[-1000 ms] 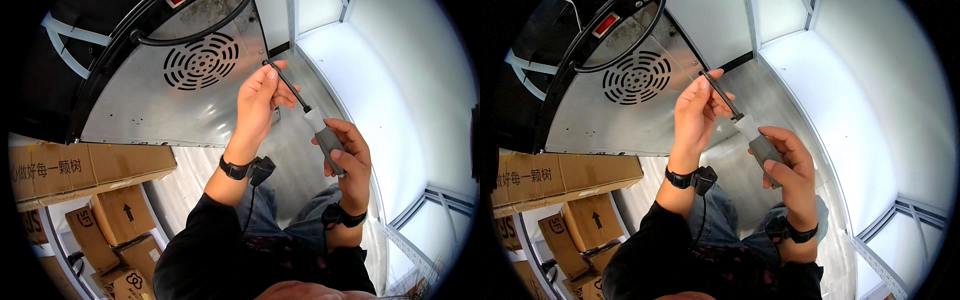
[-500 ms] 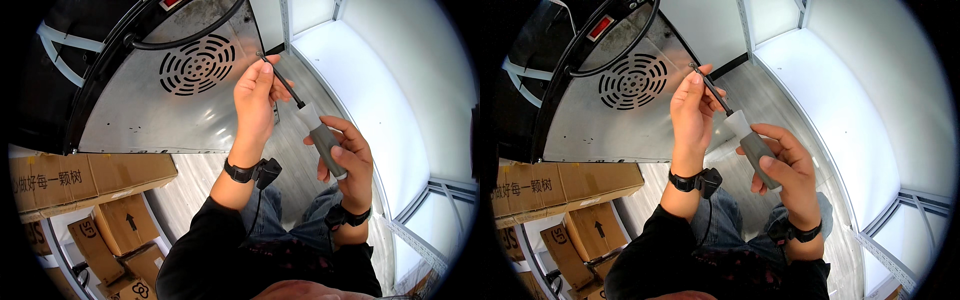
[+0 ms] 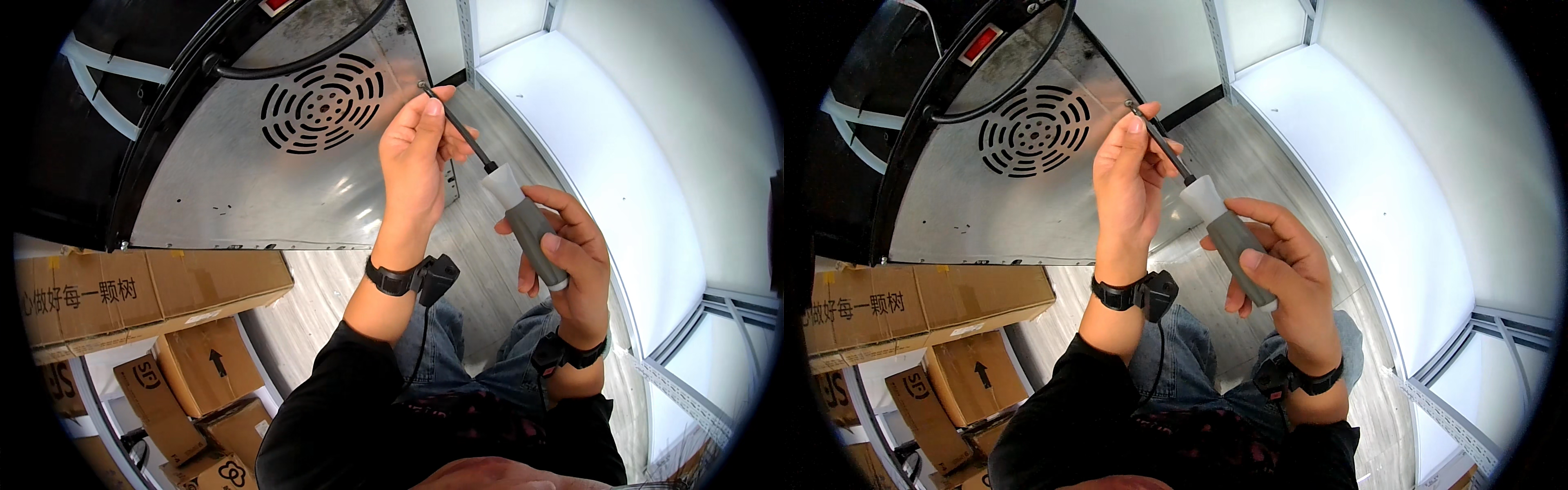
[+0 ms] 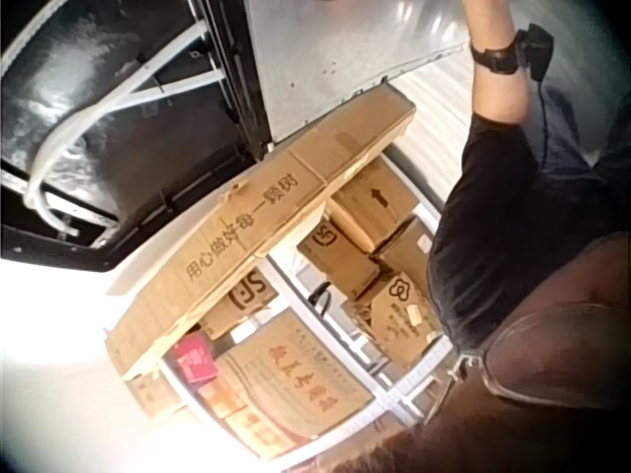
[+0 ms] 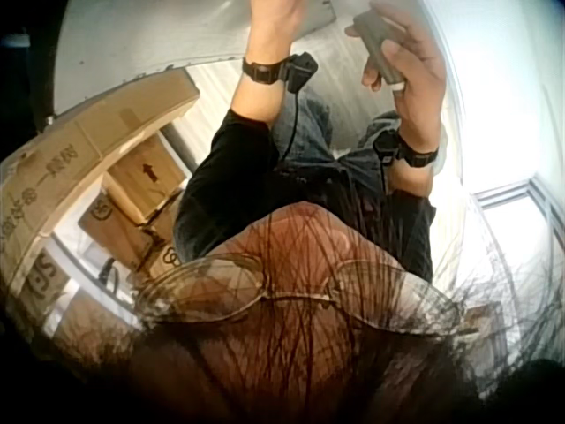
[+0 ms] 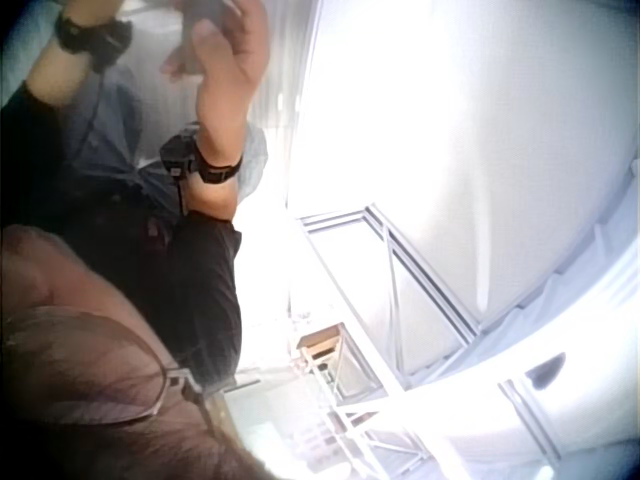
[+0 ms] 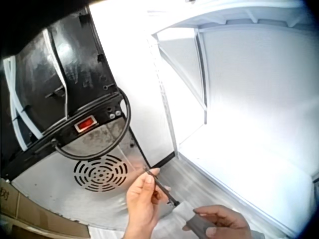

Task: The person uses a manual screwdriver to tighten screws on the back panel of a large appliance. They systematically move from one screw to the next, securing the panel in place.

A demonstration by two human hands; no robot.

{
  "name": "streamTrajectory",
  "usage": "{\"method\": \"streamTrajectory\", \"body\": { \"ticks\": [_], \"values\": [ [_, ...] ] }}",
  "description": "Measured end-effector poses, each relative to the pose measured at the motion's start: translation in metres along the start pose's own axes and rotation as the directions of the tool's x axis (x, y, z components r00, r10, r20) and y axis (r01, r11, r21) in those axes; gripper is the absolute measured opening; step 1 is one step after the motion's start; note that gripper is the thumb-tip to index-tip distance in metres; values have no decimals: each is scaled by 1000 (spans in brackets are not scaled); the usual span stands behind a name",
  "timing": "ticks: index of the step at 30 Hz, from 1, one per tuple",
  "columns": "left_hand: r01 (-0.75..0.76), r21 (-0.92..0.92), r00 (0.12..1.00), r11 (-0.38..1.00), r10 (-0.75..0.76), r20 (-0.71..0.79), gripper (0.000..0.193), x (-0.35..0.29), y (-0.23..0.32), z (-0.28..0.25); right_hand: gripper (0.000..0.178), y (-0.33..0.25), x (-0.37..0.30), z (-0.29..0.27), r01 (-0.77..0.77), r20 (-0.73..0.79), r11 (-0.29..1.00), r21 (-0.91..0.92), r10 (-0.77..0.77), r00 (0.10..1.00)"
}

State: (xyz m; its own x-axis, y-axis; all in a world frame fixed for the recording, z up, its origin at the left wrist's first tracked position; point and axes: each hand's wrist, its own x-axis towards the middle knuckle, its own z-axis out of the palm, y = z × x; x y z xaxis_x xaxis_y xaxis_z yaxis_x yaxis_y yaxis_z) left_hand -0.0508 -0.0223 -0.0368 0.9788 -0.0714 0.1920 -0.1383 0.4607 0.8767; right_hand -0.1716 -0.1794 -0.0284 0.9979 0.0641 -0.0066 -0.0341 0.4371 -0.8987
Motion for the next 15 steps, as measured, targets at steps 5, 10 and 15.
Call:
{"method": "streamTrajectory", "body": {
  "ticks": [5, 10, 15],
  "values": [
    [9, -22, 1000, 1000, -9, 2, 34, 1, -1, -2, 45, -3, 1, 4, -15, -9, 1000, -18, 15, 1000],
    [40, -69, 999, 997, -39, 19, 32, 2, 0, 2, 46, -15, -2, 11, -38, -100, 981, -190, 19, 995],
    [107, 21, 990, 994, -108, 90, 29, -2, 0, 0, 55, -7, -2, 22, 160, -162, 790, -592, -311, 937]
  ]
}}
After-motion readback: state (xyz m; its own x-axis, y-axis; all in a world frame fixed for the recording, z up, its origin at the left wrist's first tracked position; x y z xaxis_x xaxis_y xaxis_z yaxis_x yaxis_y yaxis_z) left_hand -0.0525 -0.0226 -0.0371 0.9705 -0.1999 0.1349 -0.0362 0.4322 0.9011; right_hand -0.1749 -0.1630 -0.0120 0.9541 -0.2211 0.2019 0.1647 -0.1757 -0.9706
